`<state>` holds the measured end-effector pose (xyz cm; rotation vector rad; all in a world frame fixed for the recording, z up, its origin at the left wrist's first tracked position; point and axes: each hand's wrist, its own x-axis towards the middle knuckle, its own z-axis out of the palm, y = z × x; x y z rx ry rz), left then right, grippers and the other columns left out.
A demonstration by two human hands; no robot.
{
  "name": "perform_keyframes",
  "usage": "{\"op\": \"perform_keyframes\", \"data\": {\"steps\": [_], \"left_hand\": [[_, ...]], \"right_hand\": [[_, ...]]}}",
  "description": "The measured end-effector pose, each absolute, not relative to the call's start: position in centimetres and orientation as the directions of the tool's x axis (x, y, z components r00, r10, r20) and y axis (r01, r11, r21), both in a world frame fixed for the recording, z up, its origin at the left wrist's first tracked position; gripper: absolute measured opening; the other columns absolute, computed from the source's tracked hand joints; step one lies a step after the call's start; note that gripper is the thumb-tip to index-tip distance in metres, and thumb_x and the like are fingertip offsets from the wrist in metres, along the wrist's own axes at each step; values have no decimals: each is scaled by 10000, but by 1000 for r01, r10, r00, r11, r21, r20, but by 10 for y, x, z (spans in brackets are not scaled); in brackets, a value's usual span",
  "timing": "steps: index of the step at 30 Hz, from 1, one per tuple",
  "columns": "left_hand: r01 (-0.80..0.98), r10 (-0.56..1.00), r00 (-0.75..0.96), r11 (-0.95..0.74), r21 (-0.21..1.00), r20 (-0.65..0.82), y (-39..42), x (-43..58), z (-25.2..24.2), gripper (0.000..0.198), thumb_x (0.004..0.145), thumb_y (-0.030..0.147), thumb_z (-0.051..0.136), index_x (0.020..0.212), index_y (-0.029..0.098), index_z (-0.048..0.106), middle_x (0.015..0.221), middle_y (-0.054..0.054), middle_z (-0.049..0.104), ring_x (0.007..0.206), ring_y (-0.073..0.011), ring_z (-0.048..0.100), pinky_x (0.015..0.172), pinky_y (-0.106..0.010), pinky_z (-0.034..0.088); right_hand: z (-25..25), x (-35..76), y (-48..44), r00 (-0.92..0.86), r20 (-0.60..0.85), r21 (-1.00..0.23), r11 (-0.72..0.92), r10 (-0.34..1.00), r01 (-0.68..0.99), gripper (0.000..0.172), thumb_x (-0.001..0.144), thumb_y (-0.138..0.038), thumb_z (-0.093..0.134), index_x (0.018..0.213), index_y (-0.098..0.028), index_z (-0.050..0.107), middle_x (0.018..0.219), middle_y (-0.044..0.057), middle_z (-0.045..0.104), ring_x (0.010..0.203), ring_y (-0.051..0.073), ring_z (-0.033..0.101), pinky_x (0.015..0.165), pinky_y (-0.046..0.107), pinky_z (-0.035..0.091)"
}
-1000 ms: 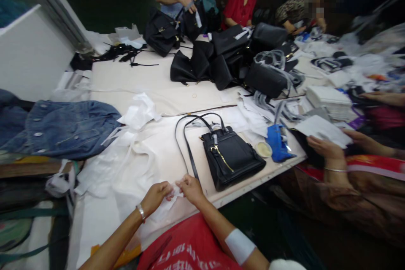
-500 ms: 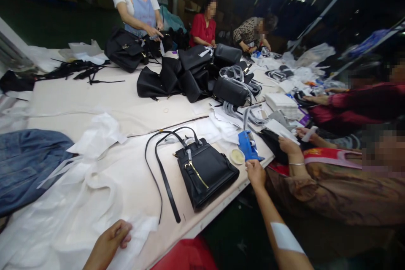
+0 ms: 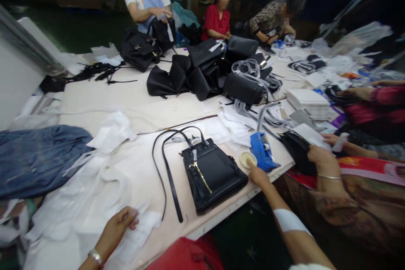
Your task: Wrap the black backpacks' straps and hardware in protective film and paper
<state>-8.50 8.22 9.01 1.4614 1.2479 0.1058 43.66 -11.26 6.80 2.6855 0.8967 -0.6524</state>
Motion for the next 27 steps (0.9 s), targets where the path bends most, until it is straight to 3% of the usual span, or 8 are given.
{"op": "perform_keyframes", "data": {"steps": [2, 3, 5, 8, 12, 16, 20, 27], "left_hand": [[540, 739, 420, 263, 800, -527, 83, -84, 95, 370, 750, 528, 523, 607, 187, 516, 556, 26, 549, 583, -155, 534, 623, -275, 429], [498, 745, 428, 278, 821, -511, 83, -85, 97, 347, 752, 500, 535, 618, 180, 525, 571, 22, 563, 584, -150, 538, 620, -273, 430], [433, 762, 420, 310, 846, -494, 87, -89, 98, 308, 748, 452, 557, 626, 171, 530, 582, 14, 574, 574, -141, 540, 610, -270, 432], [381, 767, 446, 304, 873, -461, 92, -95, 96, 276, 776, 408, 532, 670, 155, 560, 637, -12, 607, 612, -145, 555, 644, -276, 436], [400, 769, 503, 196, 895, -393, 93, -96, 101, 292, 807, 398, 487, 667, 157, 572, 654, -7, 591, 668, -147, 538, 677, -267, 405], [435, 741, 575, 82, 897, -346, 80, -108, 104, 321, 807, 448, 479, 631, 184, 527, 618, 21, 530, 636, -146, 483, 619, -263, 373], [444, 701, 602, 105, 890, -382, 79, -122, 76, 362, 796, 521, 463, 609, 212, 493, 610, 32, 531, 631, -158, 483, 604, -270, 393], [342, 661, 672, 122, 932, -333, 91, -123, 106, 224, 768, 386, 525, 725, 168, 556, 630, 24, 545, 623, -130, 491, 603, -239, 376]], "right_hand": [[88, 434, -114, 747, -404, 91, -789, 528, 608, 519, 877, -194, 351, 1384, -85, 319, 925, 243, 653, 835, 310, 637, 696, 399, 423], [98, 430, -112, 807, -262, 46, -828, 530, 559, 467, 889, -272, 366, 1319, -100, 427, 887, 236, 659, 793, 314, 635, 668, 402, 419], [117, 412, -100, 854, -92, -167, -854, 511, 493, 380, 872, -407, 429, 1103, -159, 601, 789, 188, 671, 702, 282, 627, 615, 377, 412], [143, 340, -67, 786, -155, -550, -714, 598, 434, 362, 786, -533, 538, 852, -190, 632, 619, 88, 640, 517, 194, 572, 520, 304, 395], [154, 186, -16, 416, -290, -822, -447, 862, 353, 405, 833, -532, 455, 618, -194, 516, 494, -10, 522, 475, 132, 507, 487, 232, 381], [122, 61, 7, 238, -329, -920, -367, 914, 137, 266, 762, -387, 583, 945, -197, 550, 735, -2, 616, 646, 142, 590, 560, 222, 438], [76, 20, 19, 247, -460, -869, -490, 853, 74, 159, 712, -307, 585, 634, -178, 535, 496, -43, 506, 424, 109, 478, 398, 198, 334], [107, 41, 19, 341, -349, -893, -420, 873, 161, 212, 730, -336, 591, 618, -159, 558, 516, -26, 551, 451, 95, 476, 443, 192, 358]]}}
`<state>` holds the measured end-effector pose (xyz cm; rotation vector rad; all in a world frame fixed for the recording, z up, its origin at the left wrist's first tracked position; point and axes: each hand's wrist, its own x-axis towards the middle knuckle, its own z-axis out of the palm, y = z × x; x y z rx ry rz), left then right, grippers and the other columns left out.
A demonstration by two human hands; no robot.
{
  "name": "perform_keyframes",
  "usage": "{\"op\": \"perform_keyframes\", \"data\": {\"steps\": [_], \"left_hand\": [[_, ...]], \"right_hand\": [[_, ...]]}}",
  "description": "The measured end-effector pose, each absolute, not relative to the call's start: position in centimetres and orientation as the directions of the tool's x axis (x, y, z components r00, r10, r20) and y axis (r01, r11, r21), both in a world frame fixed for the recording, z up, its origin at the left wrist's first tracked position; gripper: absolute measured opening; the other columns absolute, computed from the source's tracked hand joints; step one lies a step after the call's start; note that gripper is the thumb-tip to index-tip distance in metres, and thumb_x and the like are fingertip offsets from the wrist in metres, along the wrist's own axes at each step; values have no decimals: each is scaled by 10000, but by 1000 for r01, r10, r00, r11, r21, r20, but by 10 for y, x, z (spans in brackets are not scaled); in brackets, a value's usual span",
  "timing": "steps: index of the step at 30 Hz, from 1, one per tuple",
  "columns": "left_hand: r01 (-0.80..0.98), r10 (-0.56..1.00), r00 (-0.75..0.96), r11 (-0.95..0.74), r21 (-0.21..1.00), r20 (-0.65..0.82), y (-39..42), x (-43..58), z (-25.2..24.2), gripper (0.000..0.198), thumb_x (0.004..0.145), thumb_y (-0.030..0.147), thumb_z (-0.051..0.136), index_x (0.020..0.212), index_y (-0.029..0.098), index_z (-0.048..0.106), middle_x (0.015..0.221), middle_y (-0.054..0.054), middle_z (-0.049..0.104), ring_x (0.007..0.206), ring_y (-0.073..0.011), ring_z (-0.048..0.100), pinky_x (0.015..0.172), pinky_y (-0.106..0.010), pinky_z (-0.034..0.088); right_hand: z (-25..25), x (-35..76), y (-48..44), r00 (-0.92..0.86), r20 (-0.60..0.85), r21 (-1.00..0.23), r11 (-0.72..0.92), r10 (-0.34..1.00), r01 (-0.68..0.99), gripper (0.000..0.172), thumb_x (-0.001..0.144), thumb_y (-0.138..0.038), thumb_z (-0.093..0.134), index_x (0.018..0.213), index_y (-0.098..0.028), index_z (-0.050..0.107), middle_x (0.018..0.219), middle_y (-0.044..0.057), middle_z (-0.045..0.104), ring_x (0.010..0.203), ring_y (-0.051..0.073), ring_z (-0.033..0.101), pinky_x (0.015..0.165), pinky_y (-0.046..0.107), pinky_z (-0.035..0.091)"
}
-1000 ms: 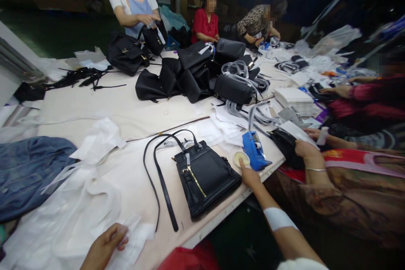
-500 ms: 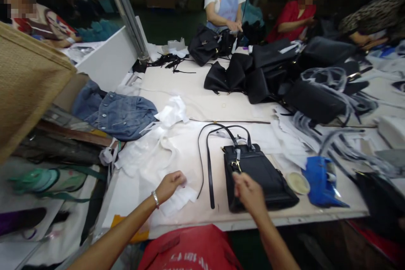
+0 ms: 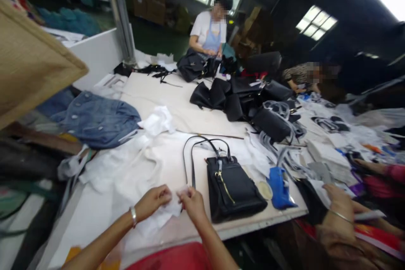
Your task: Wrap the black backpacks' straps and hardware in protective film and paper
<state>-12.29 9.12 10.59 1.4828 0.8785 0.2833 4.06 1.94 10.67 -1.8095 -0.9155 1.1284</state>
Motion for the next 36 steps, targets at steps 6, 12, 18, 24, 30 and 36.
{"op": "perform_keyframes", "data": {"steps": [6, 12, 18, 24, 30, 36], "left_hand": [[213, 639, 669, 326, 921, -381, 84, -126, 94, 158, 698, 262, 596, 810, 155, 568, 653, 20, 593, 582, -109, 514, 566, -229, 387], [182, 691, 605, 364, 913, -396, 83, -120, 87, 123, 707, 262, 582, 684, 153, 528, 547, 24, 570, 514, -111, 515, 522, -235, 404], [160, 662, 656, 346, 924, -362, 83, -121, 90, 119, 724, 257, 586, 705, 145, 546, 600, 16, 584, 561, -107, 526, 574, -244, 415], [44, 678, 655, 406, 913, -333, 76, -112, 97, 240, 696, 232, 645, 883, 149, 520, 708, 15, 582, 614, -106, 550, 598, -249, 439], [63, 749, 617, 260, 964, -243, 70, -111, 109, 226, 723, 268, 641, 876, 176, 502, 760, 18, 571, 629, -110, 554, 567, -241, 454], [118, 747, 603, 262, 958, -279, 70, -112, 106, 172, 750, 311, 605, 756, 148, 551, 668, 11, 580, 579, -113, 553, 572, -244, 436]], "right_hand": [[104, 29, 18, 270, -398, -872, -453, 877, 185, 338, 768, -462, 575, 612, -168, 522, 479, -27, 545, 403, 86, 441, 415, 192, 328], [102, 34, 13, 211, -434, -901, -424, 876, -93, 318, 739, -472, 612, 763, -164, 540, 640, 4, 624, 445, 79, 464, 433, 188, 363], [102, 41, 5, 238, -408, -912, -405, 881, -66, 334, 767, -488, 584, 692, -166, 535, 594, 3, 603, 464, 90, 460, 459, 200, 359], [111, 38, 2, 320, -325, -918, -378, 890, 121, 368, 781, -516, 559, 631, -186, 496, 530, -25, 549, 455, 97, 443, 462, 207, 343], [110, 37, -1, 376, -261, -907, -359, 889, 219, 377, 785, -519, 559, 611, -196, 470, 508, -35, 540, 459, 101, 439, 479, 209, 337], [105, 34, -1, 315, -330, -922, -375, 890, 94, 350, 769, -511, 576, 663, -193, 476, 545, -22, 568, 462, 107, 465, 462, 211, 359]]}}
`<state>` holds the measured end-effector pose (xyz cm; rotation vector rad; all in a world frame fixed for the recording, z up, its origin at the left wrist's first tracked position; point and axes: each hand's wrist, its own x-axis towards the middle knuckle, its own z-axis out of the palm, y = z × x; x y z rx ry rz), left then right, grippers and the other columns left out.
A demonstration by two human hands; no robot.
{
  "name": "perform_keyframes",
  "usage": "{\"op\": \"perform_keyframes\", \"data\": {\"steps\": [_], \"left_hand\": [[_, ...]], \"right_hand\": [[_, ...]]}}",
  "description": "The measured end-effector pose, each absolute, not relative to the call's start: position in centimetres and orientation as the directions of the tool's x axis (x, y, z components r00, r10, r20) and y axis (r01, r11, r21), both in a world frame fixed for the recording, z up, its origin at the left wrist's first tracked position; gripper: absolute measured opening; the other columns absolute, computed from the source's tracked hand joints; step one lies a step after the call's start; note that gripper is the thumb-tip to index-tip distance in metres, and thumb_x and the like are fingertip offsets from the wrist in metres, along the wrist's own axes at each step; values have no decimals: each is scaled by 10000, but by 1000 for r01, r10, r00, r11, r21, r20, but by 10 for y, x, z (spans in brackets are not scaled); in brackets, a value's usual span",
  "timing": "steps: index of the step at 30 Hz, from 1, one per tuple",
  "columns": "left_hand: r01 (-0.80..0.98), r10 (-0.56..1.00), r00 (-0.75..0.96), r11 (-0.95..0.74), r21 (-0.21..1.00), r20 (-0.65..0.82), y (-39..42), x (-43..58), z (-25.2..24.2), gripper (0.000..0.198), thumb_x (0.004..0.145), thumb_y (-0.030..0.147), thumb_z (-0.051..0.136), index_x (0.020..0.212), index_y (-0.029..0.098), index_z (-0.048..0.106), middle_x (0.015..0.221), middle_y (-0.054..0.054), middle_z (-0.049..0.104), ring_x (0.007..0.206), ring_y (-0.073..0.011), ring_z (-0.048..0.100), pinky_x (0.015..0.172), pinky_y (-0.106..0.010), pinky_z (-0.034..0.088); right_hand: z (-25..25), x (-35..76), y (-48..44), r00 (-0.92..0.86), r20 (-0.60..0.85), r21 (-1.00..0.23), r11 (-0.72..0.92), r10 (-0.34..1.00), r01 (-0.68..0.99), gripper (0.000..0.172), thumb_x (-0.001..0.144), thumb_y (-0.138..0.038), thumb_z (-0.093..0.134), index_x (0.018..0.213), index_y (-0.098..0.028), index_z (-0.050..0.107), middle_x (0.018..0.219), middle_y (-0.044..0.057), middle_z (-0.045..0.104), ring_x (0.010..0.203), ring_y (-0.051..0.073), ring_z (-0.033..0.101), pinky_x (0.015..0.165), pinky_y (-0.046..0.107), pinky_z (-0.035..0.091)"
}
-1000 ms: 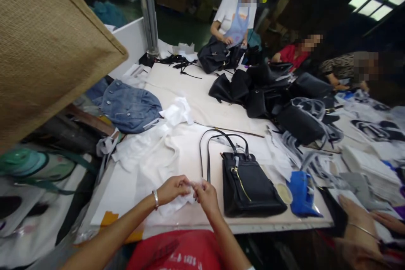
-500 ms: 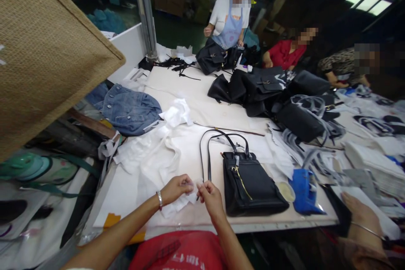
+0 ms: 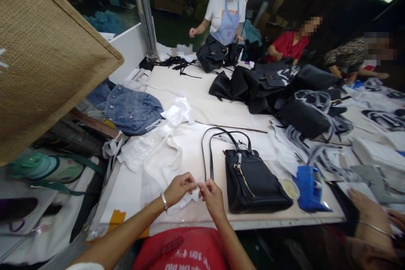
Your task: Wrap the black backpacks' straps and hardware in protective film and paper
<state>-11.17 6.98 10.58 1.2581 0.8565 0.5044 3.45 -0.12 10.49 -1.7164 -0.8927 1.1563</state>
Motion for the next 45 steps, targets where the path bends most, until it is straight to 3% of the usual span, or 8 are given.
{"op": "perform_keyframes", "data": {"steps": [5, 14, 20, 24, 27, 33, 41, 45], "left_hand": [[149, 750, 585, 274, 950, -308, 73, -117, 103, 187, 771, 320, 562, 712, 146, 594, 639, -5, 621, 617, -134, 560, 624, -254, 433], [274, 864, 483, 3, 962, -140, 71, -124, 106, 252, 816, 363, 499, 730, 170, 636, 794, -43, 656, 781, -178, 568, 764, -282, 415], [298, 845, 483, 90, 950, -231, 70, -132, 93, 257, 820, 380, 490, 725, 170, 602, 654, -7, 607, 642, -142, 548, 628, -250, 420], [287, 832, 427, 248, 925, -355, 70, -144, 72, 263, 815, 407, 478, 788, 165, 578, 584, 9, 592, 510, -116, 517, 512, -223, 395], [253, 820, 427, 297, 921, -382, 70, -150, 60, 217, 800, 373, 495, 818, 164, 549, 617, -2, 618, 555, -133, 564, 532, -232, 411], [392, 822, 477, 117, 912, -310, 76, -156, 56, 142, 768, 304, 529, 748, 171, 576, 623, 15, 596, 607, -135, 537, 590, -247, 384], [333, 739, 662, -138, 933, -126, 85, -146, 72, 44, 732, 194, 575, 751, 193, 615, 1113, -60, 615, 1028, -201, 536, 907, -318, 368], [300, 688, 694, -9, 954, -211, 85, -131, 63, 31, 680, 170, 616, 701, 191, 626, 1089, -55, 639, 1029, -215, 540, 933, -332, 354]], "right_hand": [[100, 30, -3, 191, -359, -933, -350, 913, -82, 315, 744, -444, 621, 887, -174, 544, 628, -23, 577, 512, 109, 499, 478, 213, 390], [92, 18, -3, 279, -388, -913, -407, 878, 10, 351, 776, -511, 561, 682, -173, 544, 581, -5, 592, 467, 104, 482, 473, 217, 380], [84, 18, -4, 208, -393, -913, -407, 896, 30, 328, 814, -499, 520, 694, -198, 474, 562, -31, 573, 445, 100, 465, 467, 209, 364], [67, 30, -12, 282, -337, -856, -417, 898, 306, 264, 878, -428, 423, 794, -200, 527, 634, -13, 594, 536, 135, 539, 542, 235, 402], [53, 34, -19, 272, -269, -666, -382, 924, 640, 149, 853, -314, 493, 932, -206, 559, 829, 36, 635, 748, 184, 595, 664, 269, 418], [41, 28, -23, 178, -231, -359, -254, 956, 898, 218, 742, -180, 638, 943, -204, 557, 971, 84, 579, 928, 228, 538, 782, 293, 388], [51, 37, -16, 158, -243, -595, -275, 957, 755, 123, 768, -106, 478, 820, -209, 519, 795, 5, 584, 738, 160, 548, 660, 244, 363], [50, 37, -13, 150, -227, -734, -270, 962, 622, 130, 776, -123, 437, 819, -211, 521, 749, -10, 598, 712, 161, 567, 651, 244, 383]]}}
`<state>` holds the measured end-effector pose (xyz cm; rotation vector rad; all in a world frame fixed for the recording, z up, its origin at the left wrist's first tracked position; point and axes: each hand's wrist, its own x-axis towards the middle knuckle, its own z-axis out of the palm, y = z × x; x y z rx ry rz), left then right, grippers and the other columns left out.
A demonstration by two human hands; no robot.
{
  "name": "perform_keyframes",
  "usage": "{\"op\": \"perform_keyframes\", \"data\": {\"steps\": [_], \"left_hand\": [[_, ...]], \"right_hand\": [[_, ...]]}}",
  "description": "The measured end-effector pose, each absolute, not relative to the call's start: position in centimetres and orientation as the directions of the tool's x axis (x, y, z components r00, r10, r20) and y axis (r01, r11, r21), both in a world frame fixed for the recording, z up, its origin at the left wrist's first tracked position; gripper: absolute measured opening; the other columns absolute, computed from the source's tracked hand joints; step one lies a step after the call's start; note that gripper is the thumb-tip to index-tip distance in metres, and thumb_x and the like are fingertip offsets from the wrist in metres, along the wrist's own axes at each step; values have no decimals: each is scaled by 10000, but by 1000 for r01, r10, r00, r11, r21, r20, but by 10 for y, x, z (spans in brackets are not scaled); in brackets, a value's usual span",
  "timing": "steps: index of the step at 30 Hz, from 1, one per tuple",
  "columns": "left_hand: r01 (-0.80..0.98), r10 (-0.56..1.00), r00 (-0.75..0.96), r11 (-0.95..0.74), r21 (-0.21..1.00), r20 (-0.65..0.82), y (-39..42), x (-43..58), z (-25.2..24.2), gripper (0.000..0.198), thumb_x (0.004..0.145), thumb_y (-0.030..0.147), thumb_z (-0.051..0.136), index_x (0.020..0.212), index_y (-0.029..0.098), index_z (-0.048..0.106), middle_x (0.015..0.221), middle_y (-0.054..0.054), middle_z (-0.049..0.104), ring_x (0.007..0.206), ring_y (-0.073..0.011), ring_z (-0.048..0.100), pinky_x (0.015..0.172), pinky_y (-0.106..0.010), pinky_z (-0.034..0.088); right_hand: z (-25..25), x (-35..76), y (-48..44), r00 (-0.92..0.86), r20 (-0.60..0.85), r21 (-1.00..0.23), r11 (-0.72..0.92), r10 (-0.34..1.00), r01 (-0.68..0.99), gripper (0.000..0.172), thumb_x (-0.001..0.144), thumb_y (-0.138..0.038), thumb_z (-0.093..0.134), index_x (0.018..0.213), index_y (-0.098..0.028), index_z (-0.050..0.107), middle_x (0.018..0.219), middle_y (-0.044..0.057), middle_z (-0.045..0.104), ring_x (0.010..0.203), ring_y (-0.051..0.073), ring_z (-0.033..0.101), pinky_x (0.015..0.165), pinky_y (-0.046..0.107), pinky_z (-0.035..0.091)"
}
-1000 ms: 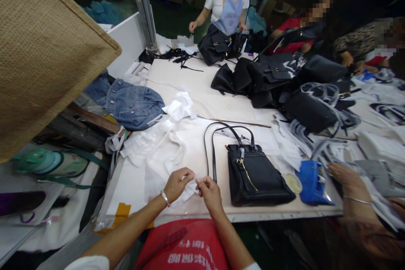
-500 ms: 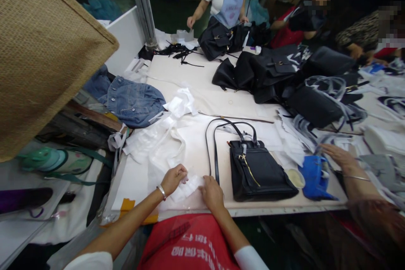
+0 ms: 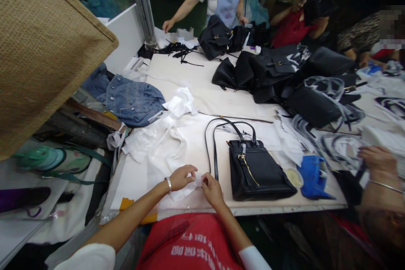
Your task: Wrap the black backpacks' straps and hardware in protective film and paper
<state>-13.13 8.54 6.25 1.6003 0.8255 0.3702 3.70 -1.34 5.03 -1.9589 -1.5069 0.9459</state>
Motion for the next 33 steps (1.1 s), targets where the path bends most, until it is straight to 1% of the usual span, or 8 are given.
{"op": "perform_keyframes", "data": {"steps": [3, 6, 11, 14, 17, 22, 26, 33], "left_hand": [[306, 710, 634, 135, 942, -308, 86, -130, 48, 34, 677, 191, 612, 705, 175, 622, 946, -50, 673, 897, -201, 577, 850, -326, 397], [302, 747, 567, 205, 931, -348, 89, -140, 35, 96, 721, 253, 577, 736, 160, 598, 840, -37, 662, 781, -169, 576, 759, -299, 418], [296, 783, 484, 274, 915, -391, 93, -157, 31, 139, 714, 289, 586, 713, 152, 568, 655, 24, 570, 637, -123, 508, 647, -254, 384], [294, 790, 468, 284, 913, -396, 93, -160, 35, 154, 700, 299, 606, 700, 150, 568, 636, 35, 552, 621, -115, 490, 627, -246, 369], [289, 792, 466, 285, 914, -394, 92, -161, 40, 178, 696, 322, 624, 704, 151, 577, 646, 31, 565, 625, -119, 495, 624, -246, 372], [279, 776, 531, 220, 935, -341, 94, -156, 53, 146, 736, 303, 602, 765, 159, 604, 793, -14, 643, 740, -148, 556, 714, -268, 412], [256, 745, 610, 140, 957, -272, 98, -143, 61, 82, 750, 244, 586, 762, 165, 601, 965, -54, 662, 891, -176, 580, 818, -295, 418], [238, 740, 615, 155, 959, -273, 104, -137, 58, 63, 762, 220, 565, 765, 161, 584, 993, -70, 663, 899, -185, 594, 833, -329, 432]], "right_hand": [[43, 40, -16, 249, -290, -695, -383, 924, 608, 154, 823, -189, 437, 941, -207, 535, 833, 17, 637, 791, 180, 601, 690, 255, 405], [36, 43, -19, 309, -388, -543, -486, 868, 685, 219, 877, -244, 414, 1063, -200, 521, 890, 43, 657, 848, 189, 615, 709, 256, 402], [35, 34, -10, 241, -315, -383, -355, 918, 853, 323, 886, -275, 466, 1207, -239, 460, 1074, 67, 602, 893, 188, 598, 711, 253, 392], [34, 29, -2, 194, -300, -310, -287, 934, 906, 280, 815, -248, 582, 1089, -242, 528, 1022, 58, 583, 850, 188, 587, 697, 254, 382], [33, 31, 0, 166, -310, -356, -276, 936, 893, 142, 777, -213, 610, 910, -219, 559, 947, 36, 575, 798, 164, 576, 691, 243, 372], [35, 40, -3, 172, -260, -570, -295, 950, 767, 18, 797, -209, 535, 814, -212, 530, 798, 4, 585, 711, 148, 554, 632, 229, 357], [41, 42, -4, 200, -253, -678, -321, 947, 662, 54, 825, -253, 491, 821, -223, 536, 718, -13, 596, 675, 158, 557, 605, 228, 354], [52, 50, -10, 252, -170, -558, -304, 953, 772, 205, 881, -324, 439, 758, -213, 559, 727, 8, 614, 679, 151, 561, 596, 221, 324]]}}
